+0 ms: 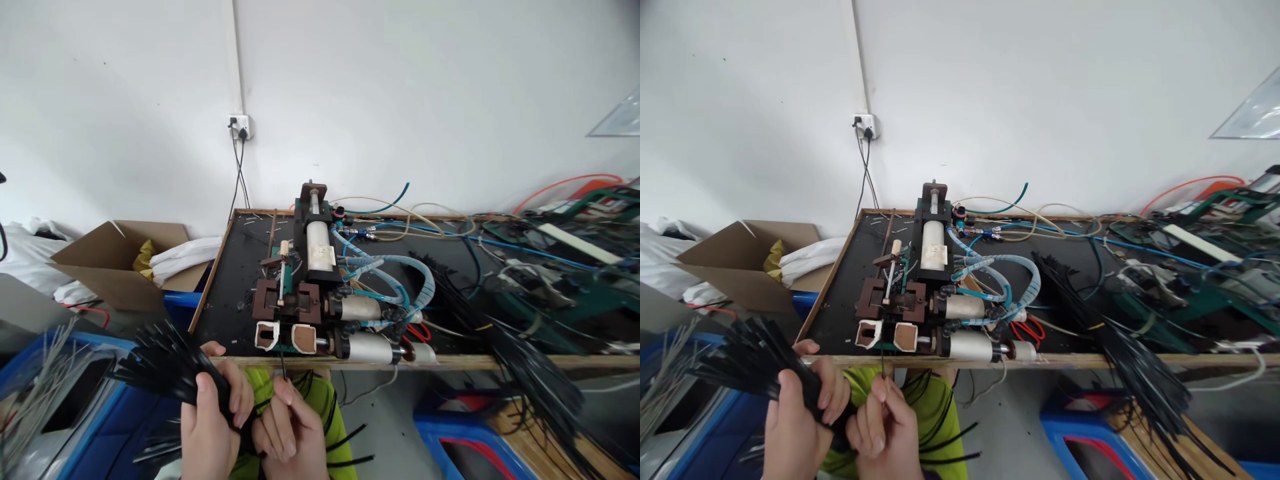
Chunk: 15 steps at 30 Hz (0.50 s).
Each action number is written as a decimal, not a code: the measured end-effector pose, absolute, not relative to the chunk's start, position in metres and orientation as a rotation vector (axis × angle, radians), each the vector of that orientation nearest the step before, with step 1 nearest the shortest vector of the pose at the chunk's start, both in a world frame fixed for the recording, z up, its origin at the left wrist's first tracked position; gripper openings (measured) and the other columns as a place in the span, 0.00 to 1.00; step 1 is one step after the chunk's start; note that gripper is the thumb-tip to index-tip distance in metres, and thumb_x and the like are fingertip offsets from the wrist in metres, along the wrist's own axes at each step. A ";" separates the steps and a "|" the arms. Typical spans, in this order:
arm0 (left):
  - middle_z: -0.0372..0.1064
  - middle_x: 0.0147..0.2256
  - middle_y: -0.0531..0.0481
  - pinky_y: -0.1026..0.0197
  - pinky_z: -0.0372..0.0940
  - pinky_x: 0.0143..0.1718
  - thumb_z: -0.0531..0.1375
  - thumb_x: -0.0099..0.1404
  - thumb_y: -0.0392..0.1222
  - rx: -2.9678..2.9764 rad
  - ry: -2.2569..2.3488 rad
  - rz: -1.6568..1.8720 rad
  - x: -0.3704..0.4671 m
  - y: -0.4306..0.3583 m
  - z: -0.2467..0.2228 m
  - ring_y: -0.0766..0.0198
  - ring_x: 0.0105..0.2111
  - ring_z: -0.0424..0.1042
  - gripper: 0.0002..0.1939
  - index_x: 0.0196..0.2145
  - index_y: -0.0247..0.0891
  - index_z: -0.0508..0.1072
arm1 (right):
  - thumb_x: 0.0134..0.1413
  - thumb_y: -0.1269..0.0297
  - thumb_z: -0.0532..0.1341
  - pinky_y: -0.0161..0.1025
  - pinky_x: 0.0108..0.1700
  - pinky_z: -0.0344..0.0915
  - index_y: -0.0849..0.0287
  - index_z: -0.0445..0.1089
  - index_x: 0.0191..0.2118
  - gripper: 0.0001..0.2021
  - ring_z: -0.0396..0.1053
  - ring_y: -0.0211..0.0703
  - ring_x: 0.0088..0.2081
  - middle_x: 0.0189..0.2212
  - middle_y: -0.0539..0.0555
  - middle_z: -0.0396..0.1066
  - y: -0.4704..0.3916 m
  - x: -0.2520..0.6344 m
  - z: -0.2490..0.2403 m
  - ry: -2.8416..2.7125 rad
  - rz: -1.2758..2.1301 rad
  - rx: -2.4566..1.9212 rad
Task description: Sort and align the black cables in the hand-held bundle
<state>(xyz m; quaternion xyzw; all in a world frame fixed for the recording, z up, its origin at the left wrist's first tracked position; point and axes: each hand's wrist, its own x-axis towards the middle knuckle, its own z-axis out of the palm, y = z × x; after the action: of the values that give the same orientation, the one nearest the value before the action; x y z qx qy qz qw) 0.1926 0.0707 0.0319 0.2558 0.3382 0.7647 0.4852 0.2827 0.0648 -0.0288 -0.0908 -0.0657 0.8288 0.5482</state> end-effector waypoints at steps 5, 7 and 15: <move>0.61 0.18 0.59 0.69 0.52 0.15 0.61 0.71 0.49 0.508 0.893 1.836 0.195 0.069 0.036 0.70 0.13 0.57 0.08 0.41 0.45 0.68 | 0.61 0.63 0.66 0.29 0.18 0.50 0.57 0.66 0.25 0.15 0.34 0.32 0.13 0.08 0.38 0.52 0.066 0.282 -0.023 -0.127 1.971 -0.241; 0.61 0.18 0.60 0.70 0.52 0.14 0.62 0.71 0.48 0.483 0.927 1.830 0.194 0.068 0.037 0.70 0.13 0.57 0.09 0.37 0.44 0.67 | 0.60 0.62 0.68 0.28 0.17 0.50 0.56 0.66 0.25 0.15 0.34 0.31 0.12 0.08 0.38 0.51 0.066 0.281 -0.022 -0.133 1.958 -0.265; 0.58 0.19 0.60 0.71 0.50 0.12 0.67 0.67 0.48 0.531 1.020 1.772 0.195 0.066 0.027 0.73 0.13 0.54 0.15 0.30 0.40 0.66 | 0.63 0.47 0.64 0.27 0.14 0.45 0.58 0.69 0.31 0.19 0.46 0.30 0.10 0.08 0.42 0.61 0.062 0.278 -0.030 -0.489 1.718 -0.595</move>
<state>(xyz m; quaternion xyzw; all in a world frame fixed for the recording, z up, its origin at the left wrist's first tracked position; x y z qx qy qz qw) 0.1949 0.0657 0.0270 0.2188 0.4205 0.7302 0.4921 0.2777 0.0620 -0.0300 -0.2554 -0.2099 0.7377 0.5886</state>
